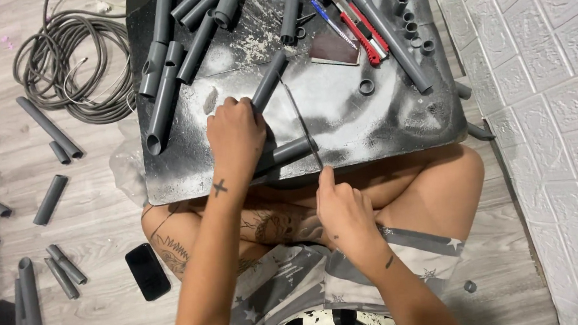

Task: The person marks a gray PVC pipe with a pen, then uses a hand saw to cut the pipe into smaller sections. They continue to saw through the pipe while holding it steady on a work surface placed on their lap.

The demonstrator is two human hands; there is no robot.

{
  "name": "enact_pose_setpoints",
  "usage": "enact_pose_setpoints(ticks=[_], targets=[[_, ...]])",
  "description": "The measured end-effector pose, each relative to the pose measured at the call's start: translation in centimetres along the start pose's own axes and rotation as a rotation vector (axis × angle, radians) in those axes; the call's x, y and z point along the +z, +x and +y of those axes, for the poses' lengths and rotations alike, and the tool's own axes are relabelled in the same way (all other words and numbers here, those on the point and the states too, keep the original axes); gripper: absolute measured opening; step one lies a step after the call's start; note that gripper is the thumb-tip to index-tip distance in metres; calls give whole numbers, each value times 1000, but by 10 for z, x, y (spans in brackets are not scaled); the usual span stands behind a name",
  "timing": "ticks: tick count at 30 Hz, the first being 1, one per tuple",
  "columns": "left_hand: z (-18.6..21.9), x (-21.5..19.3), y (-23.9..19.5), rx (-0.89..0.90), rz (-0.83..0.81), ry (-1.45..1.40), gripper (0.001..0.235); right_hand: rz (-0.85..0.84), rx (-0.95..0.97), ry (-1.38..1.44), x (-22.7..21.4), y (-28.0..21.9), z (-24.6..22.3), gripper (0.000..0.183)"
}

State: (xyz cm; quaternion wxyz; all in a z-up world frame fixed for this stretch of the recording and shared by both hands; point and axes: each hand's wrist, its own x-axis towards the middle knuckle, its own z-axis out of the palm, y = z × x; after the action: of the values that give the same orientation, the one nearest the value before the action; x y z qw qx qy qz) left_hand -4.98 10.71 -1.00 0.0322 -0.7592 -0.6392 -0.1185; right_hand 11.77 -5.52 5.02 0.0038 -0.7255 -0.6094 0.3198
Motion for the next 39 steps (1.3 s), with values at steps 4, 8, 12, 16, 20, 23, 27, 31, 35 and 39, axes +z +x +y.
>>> enact_pose_setpoints(ticks=[4,8,12,16,20,23,27,31,35,39], targets=[[-14,7,33,-23,-27,49,22,8,-19,-16,5,2,3,50],[-15,-9,69,-38,38,12,21,6,-25,-17,4,1,3,51],[-11,-4,103,-95,-84,-33,14,-52,-13,-64,0,0,-4,32],[-5,16,136,-91,-96,-4,19,-73,-5,-61,-3,0,-5,27],[-3,23,157,-41,-27,108,23,-99,8,-50,-9,-3,-8,21],[-5,1,161,-9,62,2,42,-112,21,-46,-7,-1,-8,19],[-38,-10,166,279,239,-266,26,-94,33,-57,-4,-2,-6,12],[-52,-50,157,159,-75,-425,24,-85,47,-45,0,-1,-5,9],[-53,-85,129,113,7,-661,12,1,28,-50,2,-2,-4,26],[-59,-85,116,311,253,-560,11,-1,47,-31,-5,-8,-10,42]])
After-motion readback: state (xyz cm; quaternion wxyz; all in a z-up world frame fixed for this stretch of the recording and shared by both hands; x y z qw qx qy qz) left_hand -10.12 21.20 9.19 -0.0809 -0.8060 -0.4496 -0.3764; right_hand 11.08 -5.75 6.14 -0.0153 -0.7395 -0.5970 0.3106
